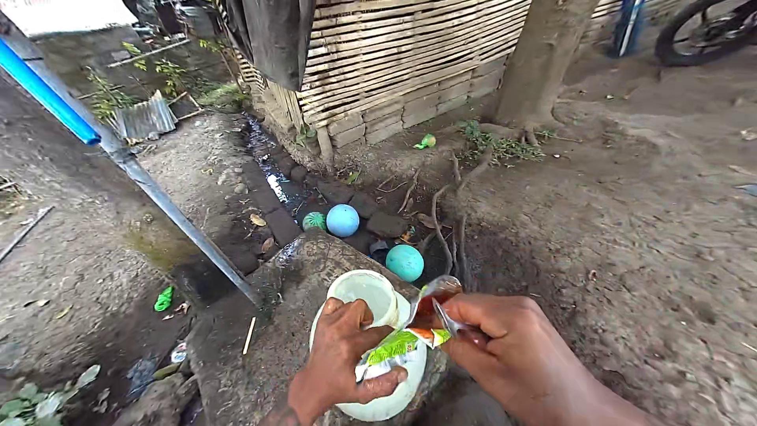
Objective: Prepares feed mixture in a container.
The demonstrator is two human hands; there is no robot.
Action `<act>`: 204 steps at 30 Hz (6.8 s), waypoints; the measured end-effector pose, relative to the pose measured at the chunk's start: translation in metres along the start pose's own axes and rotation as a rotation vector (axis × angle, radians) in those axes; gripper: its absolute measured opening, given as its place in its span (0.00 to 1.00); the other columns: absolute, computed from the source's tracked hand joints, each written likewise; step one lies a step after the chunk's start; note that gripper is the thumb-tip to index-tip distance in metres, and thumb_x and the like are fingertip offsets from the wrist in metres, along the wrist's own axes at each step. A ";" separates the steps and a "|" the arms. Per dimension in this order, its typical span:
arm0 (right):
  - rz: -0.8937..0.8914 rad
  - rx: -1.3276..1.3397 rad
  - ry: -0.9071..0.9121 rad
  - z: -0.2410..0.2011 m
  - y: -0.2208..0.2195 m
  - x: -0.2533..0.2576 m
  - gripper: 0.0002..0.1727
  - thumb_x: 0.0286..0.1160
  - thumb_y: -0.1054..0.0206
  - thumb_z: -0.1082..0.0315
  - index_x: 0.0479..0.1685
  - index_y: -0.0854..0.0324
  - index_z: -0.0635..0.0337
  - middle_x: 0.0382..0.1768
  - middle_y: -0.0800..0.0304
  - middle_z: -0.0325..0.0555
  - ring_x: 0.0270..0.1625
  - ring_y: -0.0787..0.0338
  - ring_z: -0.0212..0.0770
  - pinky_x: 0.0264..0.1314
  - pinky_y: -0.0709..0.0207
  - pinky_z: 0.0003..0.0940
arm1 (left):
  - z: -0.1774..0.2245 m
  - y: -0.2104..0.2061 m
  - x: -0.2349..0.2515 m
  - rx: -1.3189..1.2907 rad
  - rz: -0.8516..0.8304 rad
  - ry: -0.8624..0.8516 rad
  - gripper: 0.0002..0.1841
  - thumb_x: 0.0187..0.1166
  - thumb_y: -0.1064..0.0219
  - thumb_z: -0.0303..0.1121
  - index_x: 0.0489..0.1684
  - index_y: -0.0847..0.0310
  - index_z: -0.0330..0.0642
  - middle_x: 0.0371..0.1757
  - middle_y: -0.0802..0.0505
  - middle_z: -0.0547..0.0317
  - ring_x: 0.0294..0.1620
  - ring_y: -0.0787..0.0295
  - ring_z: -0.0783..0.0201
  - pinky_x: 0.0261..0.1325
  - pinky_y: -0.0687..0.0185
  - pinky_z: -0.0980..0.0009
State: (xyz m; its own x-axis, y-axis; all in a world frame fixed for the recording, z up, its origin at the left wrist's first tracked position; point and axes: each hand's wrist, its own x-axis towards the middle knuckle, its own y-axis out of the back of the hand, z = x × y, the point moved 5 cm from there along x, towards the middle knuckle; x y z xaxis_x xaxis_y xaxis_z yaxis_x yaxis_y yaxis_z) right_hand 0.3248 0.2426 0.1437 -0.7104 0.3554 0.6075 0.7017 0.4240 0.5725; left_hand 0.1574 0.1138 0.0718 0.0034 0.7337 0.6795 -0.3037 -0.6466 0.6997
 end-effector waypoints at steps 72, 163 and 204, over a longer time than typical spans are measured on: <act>-0.236 -0.354 0.293 -0.042 0.029 -0.039 0.10 0.79 0.41 0.79 0.32 0.16 0.65 0.31 0.16 0.55 0.27 0.15 0.49 0.19 0.27 0.36 | -0.007 0.003 -0.008 0.148 0.029 0.077 0.16 0.80 0.38 0.53 0.40 0.08 0.56 0.28 0.23 0.63 0.32 0.28 0.69 0.48 0.38 0.67; 0.494 1.017 -1.000 0.057 0.011 -0.020 0.09 0.86 0.44 0.79 0.36 0.22 0.65 0.15 0.12 0.45 0.11 0.13 0.35 0.11 0.18 0.27 | -0.017 0.008 -0.017 0.275 0.084 0.175 0.19 0.84 0.44 0.52 0.34 0.07 0.58 0.28 0.21 0.64 0.31 0.27 0.71 0.45 0.36 0.70; 0.115 0.729 -0.518 0.034 -0.059 0.055 0.05 0.82 0.38 0.77 0.42 0.17 0.63 0.24 0.07 0.41 0.19 0.09 0.33 0.23 0.11 0.26 | 0.011 0.012 -0.042 0.250 0.111 -0.015 0.09 0.78 0.34 0.50 0.40 0.13 0.61 0.37 0.20 0.62 0.40 0.26 0.62 0.55 0.38 0.63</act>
State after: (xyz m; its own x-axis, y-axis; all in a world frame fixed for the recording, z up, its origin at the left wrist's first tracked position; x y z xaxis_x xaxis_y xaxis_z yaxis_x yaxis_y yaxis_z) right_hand 0.2423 0.2653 0.1244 -0.6969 0.6843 0.2147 0.6867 0.7230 -0.0752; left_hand 0.1644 0.0725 0.0539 -0.0020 0.6535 0.7569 -0.0588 -0.7557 0.6523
